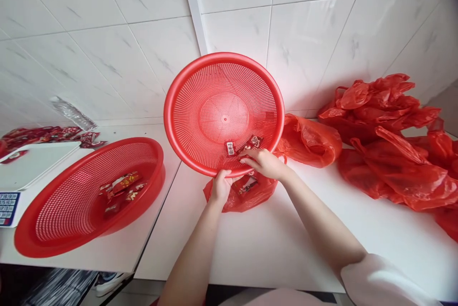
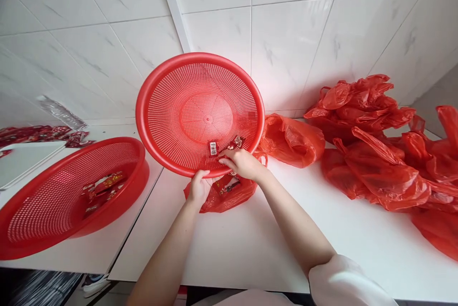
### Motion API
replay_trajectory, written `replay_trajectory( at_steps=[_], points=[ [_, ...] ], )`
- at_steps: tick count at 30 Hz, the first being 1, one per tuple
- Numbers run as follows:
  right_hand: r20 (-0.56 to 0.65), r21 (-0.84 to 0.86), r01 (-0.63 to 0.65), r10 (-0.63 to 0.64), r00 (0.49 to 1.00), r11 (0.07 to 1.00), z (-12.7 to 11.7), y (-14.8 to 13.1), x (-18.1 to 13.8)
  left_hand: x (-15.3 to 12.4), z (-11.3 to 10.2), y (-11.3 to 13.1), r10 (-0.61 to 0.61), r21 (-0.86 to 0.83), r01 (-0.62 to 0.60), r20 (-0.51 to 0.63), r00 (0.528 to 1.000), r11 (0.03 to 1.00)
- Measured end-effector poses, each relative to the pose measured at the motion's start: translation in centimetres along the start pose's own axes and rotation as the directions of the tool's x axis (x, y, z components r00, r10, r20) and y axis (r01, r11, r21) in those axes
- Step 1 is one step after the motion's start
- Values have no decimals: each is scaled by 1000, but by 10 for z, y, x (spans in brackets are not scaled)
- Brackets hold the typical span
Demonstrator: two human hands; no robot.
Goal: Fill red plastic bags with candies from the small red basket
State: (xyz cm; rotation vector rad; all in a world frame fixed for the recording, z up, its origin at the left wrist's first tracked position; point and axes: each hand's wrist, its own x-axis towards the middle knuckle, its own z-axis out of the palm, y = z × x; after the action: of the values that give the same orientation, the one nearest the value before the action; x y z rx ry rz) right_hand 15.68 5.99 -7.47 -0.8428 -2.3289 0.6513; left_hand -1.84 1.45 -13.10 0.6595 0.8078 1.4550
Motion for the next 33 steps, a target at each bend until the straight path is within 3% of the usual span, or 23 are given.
replay_trajectory(
  at_steps=[3,10,15,21,24,28,33],
  points=[
    [5,102,-16,16,1000,995,-7,-8,-2,1,1,4,5,-14,-5,-23,1000,1000],
    [65,52,-123,119,991,991,-6,-15,-2,4,-2,3,-4,11,4,-27,1000,1000],
    [78,6,-81,80,994,997,-5,-11,-2,2,-3,0,28,25,-28,12,1000,999],
    [-105,-41,50,-54,993,998,7,-1,0,-4,3,-4,4,87,-8,53,999,996],
    [-128,-133,-13,-5,992,991,20,5,2,-9,5,-11,-40,185,29,60,997,982],
    [13,-141,-31,33,999,989,28,8,1,-10,1,-18,-29,299,24,13,1000,954],
    [189,79,82,-96,977,993,16,2,-1,-4,-1,-12,-21,151,15,39,999,988]
  ],
)
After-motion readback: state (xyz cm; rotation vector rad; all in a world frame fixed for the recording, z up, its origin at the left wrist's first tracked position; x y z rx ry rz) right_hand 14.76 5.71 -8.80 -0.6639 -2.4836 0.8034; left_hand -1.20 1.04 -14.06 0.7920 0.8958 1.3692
